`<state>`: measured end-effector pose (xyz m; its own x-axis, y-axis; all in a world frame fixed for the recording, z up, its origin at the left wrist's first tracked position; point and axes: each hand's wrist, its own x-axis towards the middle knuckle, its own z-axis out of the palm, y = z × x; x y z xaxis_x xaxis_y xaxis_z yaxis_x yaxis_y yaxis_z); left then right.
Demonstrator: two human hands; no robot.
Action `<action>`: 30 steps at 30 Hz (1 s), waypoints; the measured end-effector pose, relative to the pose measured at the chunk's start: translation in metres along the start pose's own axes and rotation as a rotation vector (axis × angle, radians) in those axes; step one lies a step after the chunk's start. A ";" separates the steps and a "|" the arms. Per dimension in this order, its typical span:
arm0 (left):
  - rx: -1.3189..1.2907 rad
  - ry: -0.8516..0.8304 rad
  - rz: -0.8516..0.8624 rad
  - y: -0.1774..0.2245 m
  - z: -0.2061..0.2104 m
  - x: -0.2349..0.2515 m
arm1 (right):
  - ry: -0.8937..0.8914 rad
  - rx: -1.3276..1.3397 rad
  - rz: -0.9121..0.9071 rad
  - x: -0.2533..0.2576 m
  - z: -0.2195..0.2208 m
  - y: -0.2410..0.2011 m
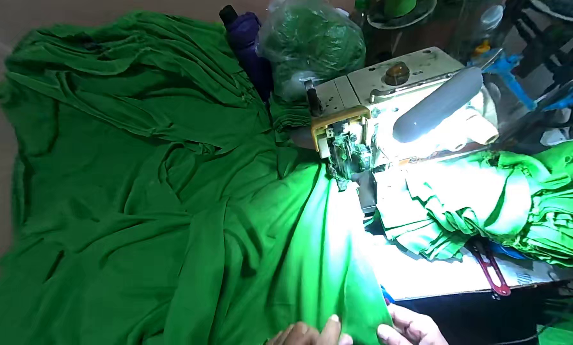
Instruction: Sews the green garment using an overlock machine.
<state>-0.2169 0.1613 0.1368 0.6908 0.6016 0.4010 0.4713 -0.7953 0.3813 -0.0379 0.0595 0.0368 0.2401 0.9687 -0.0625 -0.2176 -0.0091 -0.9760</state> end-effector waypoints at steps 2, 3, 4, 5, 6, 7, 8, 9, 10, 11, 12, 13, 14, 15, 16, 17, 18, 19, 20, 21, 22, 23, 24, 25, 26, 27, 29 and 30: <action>0.056 0.003 0.003 0.001 0.007 0.013 | 0.030 -0.031 -0.035 0.014 0.005 -0.009; 0.081 0.000 0.010 0.001 0.011 0.020 | 0.048 -0.036 -0.048 0.021 0.008 -0.014; 0.106 0.001 0.018 0.000 0.015 0.027 | 0.070 -0.033 -0.051 0.028 0.010 -0.019; 0.129 0.017 0.028 0.000 0.020 0.034 | 0.089 -0.026 -0.055 0.035 0.011 -0.022; 0.151 0.038 0.034 -0.001 0.025 0.041 | 0.103 -0.020 -0.072 0.042 0.011 -0.025; 0.178 0.063 0.041 -0.001 0.031 0.047 | 0.115 -0.022 -0.112 0.050 0.011 -0.025; 0.213 0.092 0.053 -0.002 0.038 0.054 | 0.120 -0.036 -0.176 0.060 0.010 -0.024; 0.241 0.114 0.066 -0.002 0.044 0.060 | 0.125 -0.058 -0.232 0.069 0.009 -0.024; 0.264 0.132 0.076 -0.002 0.050 0.066 | 0.129 -0.084 -0.266 0.077 0.008 -0.025; 0.286 0.142 0.079 -0.001 0.055 0.072 | 0.135 -0.104 -0.280 0.085 0.007 -0.027; 0.303 0.144 0.074 0.000 0.059 0.077 | 0.146 -0.108 -0.284 0.092 0.005 -0.029; 0.312 0.148 0.062 0.001 0.063 0.081 | 0.152 -0.108 -0.284 0.097 0.004 -0.032; 0.318 0.154 0.050 0.002 0.065 0.083 | 0.156 -0.113 -0.274 0.102 0.003 -0.034; 0.321 0.160 0.041 0.003 0.067 0.084 | 0.162 -0.128 -0.268 0.105 0.002 -0.036; 0.324 0.167 0.037 0.004 0.068 0.084 | 0.165 -0.146 -0.267 0.107 0.002 -0.038; 0.331 0.174 0.037 0.003 0.068 0.082 | 0.164 -0.165 -0.268 0.107 0.001 -0.038; 0.331 0.189 0.043 0.001 0.068 0.080 | 0.170 -0.186 -0.272 0.106 0.000 -0.038; 0.320 0.210 0.051 -0.002 0.068 0.077 | 0.181 -0.197 -0.266 0.103 -0.001 -0.038; 0.292 0.228 0.061 -0.007 0.069 0.072 | 0.191 -0.196 -0.253 0.100 -0.002 -0.037; 0.243 0.244 0.072 -0.013 0.070 0.067 | 0.192 -0.188 -0.244 0.096 -0.003 -0.035; 0.174 0.255 0.078 -0.020 0.072 0.062 | 0.185 -0.168 -0.224 0.092 -0.004 -0.033; 0.101 0.263 0.082 -0.026 0.074 0.059 | 0.175 -0.137 -0.189 0.087 -0.004 -0.033; 0.035 0.278 0.087 -0.031 0.076 0.056 | 0.168 -0.098 -0.158 0.083 -0.004 -0.033; -0.021 0.295 0.095 -0.035 0.078 0.055 | 0.163 -0.054 -0.138 0.078 -0.002 -0.034; -0.066 0.313 0.100 -0.038 0.081 0.054 | 0.163 -0.016 -0.121 0.075 0.000 -0.034; -0.091 0.327 0.104 -0.039 0.082 0.052 | 0.166 0.011 -0.102 0.072 0.003 -0.034; -0.097 0.357 0.126 -0.040 0.084 0.048 | 0.173 0.056 -0.070 0.067 0.008 -0.035; -0.092 0.376 0.146 -0.040 0.083 0.046 | 0.175 0.084 -0.057 0.064 0.011 -0.035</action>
<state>-0.1578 0.2144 0.0707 0.4906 0.4814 0.7263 0.3199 -0.8748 0.3638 -0.0250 0.1240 0.0694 0.4131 0.9093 -0.0500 -0.2756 0.0725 -0.9585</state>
